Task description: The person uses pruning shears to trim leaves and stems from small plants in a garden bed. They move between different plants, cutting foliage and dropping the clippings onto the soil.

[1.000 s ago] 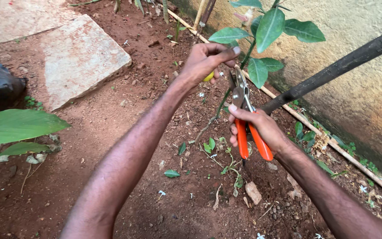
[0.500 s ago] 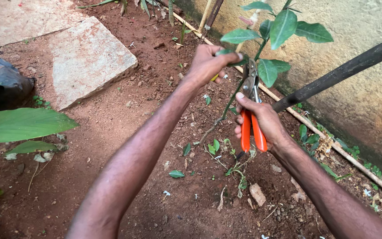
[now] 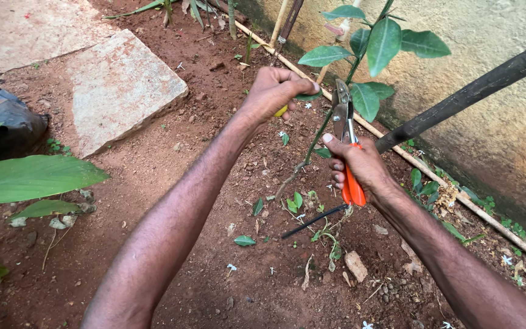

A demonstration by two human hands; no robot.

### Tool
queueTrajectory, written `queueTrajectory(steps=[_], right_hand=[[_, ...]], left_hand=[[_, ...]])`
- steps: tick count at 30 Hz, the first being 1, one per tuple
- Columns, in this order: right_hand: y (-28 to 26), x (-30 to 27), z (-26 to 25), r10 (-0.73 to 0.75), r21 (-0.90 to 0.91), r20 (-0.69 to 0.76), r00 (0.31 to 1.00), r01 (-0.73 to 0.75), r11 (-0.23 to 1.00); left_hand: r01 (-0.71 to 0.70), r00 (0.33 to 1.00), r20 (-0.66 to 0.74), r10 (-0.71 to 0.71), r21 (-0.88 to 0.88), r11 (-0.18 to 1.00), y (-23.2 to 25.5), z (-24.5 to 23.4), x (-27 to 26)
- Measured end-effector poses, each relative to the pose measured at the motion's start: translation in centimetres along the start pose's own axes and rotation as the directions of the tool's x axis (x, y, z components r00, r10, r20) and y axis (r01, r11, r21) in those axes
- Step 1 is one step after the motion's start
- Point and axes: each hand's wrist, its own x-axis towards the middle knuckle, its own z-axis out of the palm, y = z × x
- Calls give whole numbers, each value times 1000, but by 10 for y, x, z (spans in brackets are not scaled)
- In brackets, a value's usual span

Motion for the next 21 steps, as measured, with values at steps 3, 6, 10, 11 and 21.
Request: queueTrajectory(steps=[3,6,10,11,21], right_hand=[[3,2,-4,-17,-29,-2,1000,16,999],[2,6,-9,-26,-82,43,999,29,996],[8,10,-16,-20,-372,46,999,35,928],[11,8,-19,5,-420,55,998,19,907],[35,-16,-55,-143,-216,223,964,192,957]], left_hand=[[50,998,-30,-50,-12,999,-1,-2,0],[68,998,-7,-69,-16,998,2,0,-2],[40,997,-62,-39,3,999,11,9,-4],[33,998,-60,-34,-9,999,14,12,-4],[194,978,86,-188,-66,979,42,61,-28]])
